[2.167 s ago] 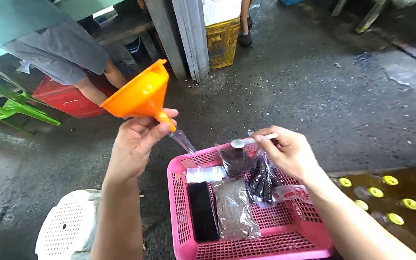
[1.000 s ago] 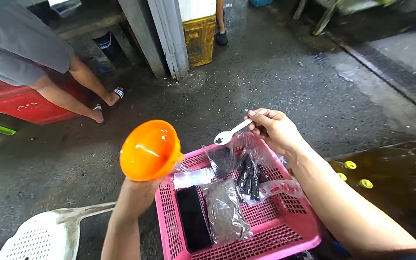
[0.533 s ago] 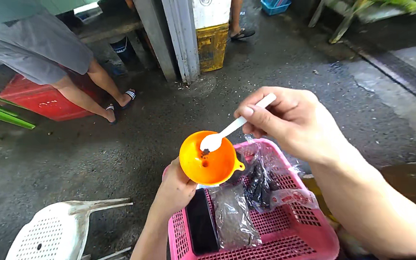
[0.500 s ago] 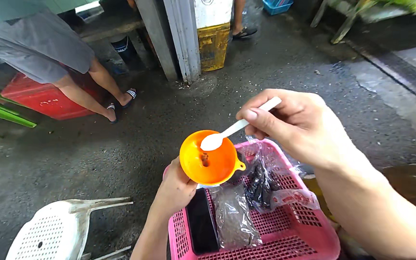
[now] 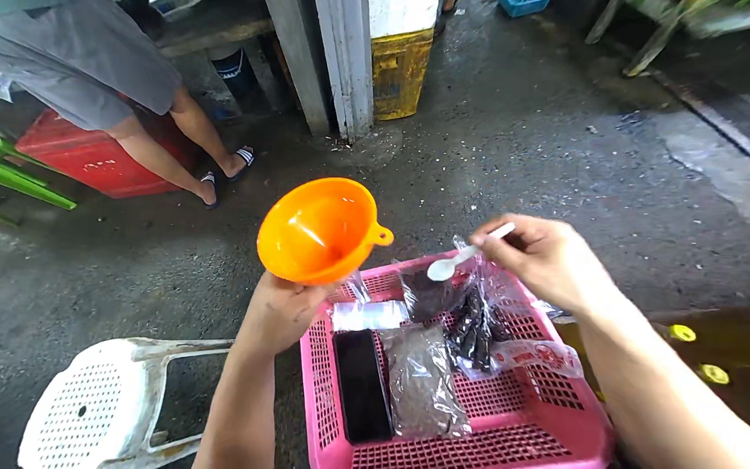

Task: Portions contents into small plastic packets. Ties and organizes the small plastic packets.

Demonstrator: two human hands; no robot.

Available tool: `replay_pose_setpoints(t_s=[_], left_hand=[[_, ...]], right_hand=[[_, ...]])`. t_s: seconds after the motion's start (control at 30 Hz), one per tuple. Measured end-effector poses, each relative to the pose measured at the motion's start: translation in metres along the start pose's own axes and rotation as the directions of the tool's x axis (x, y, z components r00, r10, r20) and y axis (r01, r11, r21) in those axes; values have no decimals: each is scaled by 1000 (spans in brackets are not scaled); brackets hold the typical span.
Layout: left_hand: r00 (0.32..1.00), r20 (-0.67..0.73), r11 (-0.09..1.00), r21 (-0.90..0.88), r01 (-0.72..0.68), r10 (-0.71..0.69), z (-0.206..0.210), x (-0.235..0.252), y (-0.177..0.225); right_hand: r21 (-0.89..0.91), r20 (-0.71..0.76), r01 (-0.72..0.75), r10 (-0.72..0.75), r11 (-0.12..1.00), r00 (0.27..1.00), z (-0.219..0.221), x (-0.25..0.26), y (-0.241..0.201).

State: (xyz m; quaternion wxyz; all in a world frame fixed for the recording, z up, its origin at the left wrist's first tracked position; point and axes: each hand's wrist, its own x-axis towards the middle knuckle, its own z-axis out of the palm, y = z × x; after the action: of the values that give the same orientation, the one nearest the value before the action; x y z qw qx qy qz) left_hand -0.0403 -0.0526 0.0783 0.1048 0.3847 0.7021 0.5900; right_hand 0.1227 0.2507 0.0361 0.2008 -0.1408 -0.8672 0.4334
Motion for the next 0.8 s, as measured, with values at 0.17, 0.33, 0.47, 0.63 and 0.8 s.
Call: replay_pose_setpoints(t_s=[0.17, 0.33, 0.47, 0.63, 0.8], left_hand=[[996, 55, 994, -77, -73, 77, -19, 19, 13], [1000, 13, 986, -167, 10, -8, -26, 31, 26], [996, 44, 957, -276, 86, -77, -19, 41, 24], [991, 129, 992, -119, 41, -26, 14, 28, 11], [974, 228, 999, 34, 1, -9, 46, 6, 2]], right_hand=[[-201, -77, -42, 27, 979, 997, 6, 2, 10], [-252, -333, 134, -216, 958, 918, -17, 10, -16], [-122, -266, 465, -480, 877, 836, -33, 29, -53], [66, 151, 543, -546, 837, 824, -21, 48, -96], [151, 227, 558, -579, 816, 783, -8, 35, -84]])
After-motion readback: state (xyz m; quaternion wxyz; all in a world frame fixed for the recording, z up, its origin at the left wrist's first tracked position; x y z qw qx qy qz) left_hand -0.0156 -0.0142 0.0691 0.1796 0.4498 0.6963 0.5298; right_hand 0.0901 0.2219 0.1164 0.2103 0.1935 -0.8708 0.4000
